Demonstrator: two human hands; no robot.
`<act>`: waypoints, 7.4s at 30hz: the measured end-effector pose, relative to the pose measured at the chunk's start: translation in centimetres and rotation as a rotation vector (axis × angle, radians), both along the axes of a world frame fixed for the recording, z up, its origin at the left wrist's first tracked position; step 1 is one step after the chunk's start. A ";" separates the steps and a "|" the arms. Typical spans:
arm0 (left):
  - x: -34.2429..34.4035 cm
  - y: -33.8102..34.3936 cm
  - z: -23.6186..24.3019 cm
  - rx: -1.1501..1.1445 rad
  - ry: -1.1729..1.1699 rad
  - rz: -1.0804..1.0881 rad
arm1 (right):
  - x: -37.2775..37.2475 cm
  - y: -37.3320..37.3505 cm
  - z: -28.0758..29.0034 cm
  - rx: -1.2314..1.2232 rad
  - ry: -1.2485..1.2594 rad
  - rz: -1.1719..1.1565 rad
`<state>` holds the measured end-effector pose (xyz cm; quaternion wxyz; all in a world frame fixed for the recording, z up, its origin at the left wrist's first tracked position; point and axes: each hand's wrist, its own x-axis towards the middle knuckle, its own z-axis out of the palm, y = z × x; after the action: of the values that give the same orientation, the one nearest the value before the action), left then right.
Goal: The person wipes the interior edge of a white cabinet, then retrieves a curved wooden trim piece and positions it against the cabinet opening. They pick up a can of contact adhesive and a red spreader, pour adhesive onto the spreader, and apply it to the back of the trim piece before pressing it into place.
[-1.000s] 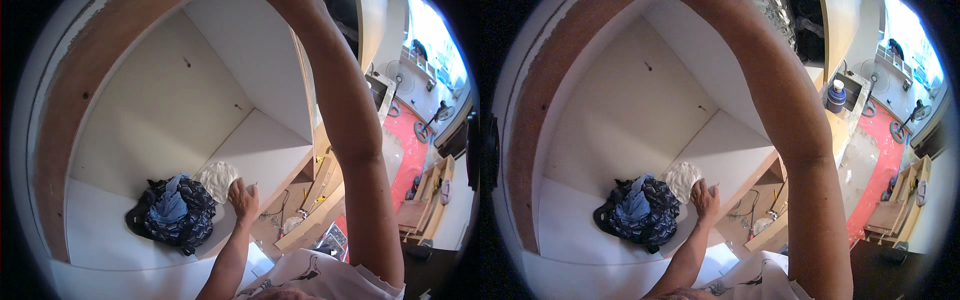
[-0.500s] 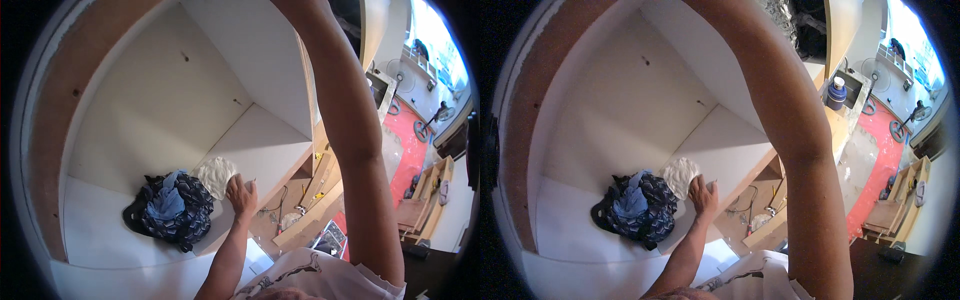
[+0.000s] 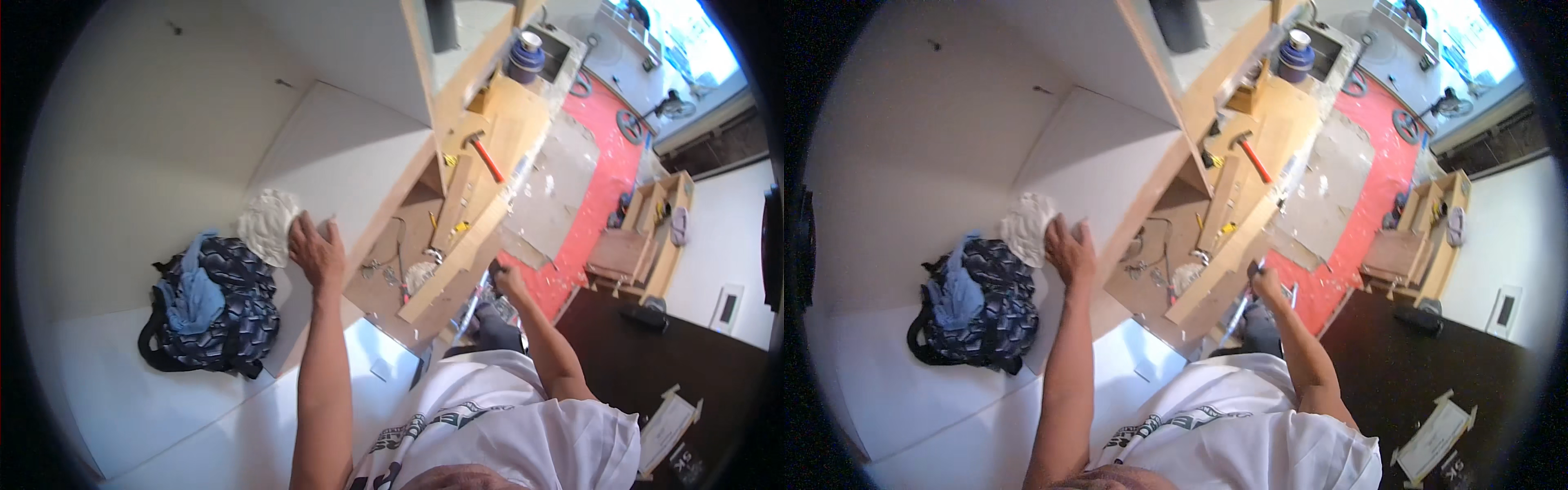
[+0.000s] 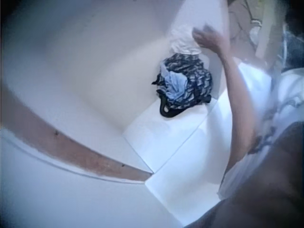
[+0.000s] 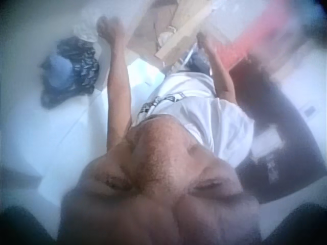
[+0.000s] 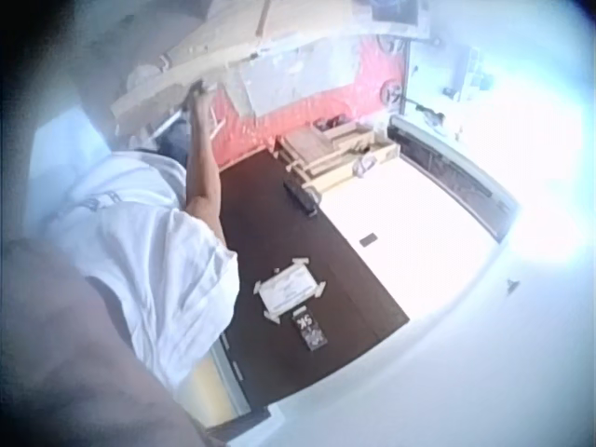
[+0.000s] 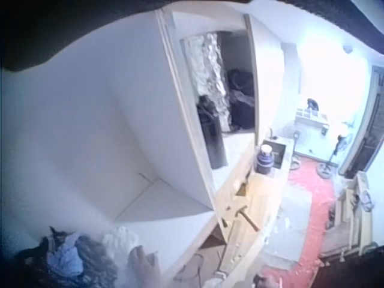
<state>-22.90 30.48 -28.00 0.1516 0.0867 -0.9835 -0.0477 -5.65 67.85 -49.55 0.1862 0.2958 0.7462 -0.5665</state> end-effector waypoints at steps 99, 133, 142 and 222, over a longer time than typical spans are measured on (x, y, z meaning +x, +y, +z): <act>-0.7 -4.9 -3.0 -0.051 0.207 -0.208 | 12.4 -1.7 0.2 -0.608 -0.094 -0.293; 23.7 -3.9 41.0 -1.033 0.569 -0.120 | -23.8 -9.1 55.6 -1.256 1.229 0.053; 20.0 -10.6 49.0 -1.212 0.701 -0.094 | -32.7 -15.2 62.9 -1.385 1.169 0.198; 21.7 -16.2 47.3 -1.143 0.576 0.168 | -29.4 -8.5 68.2 0.132 1.524 0.122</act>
<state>-1.19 14.24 19.34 0.4351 0.0526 -0.7634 0.4744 -35.01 59.33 18.61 -0.3668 -0.2076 0.7156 -0.5571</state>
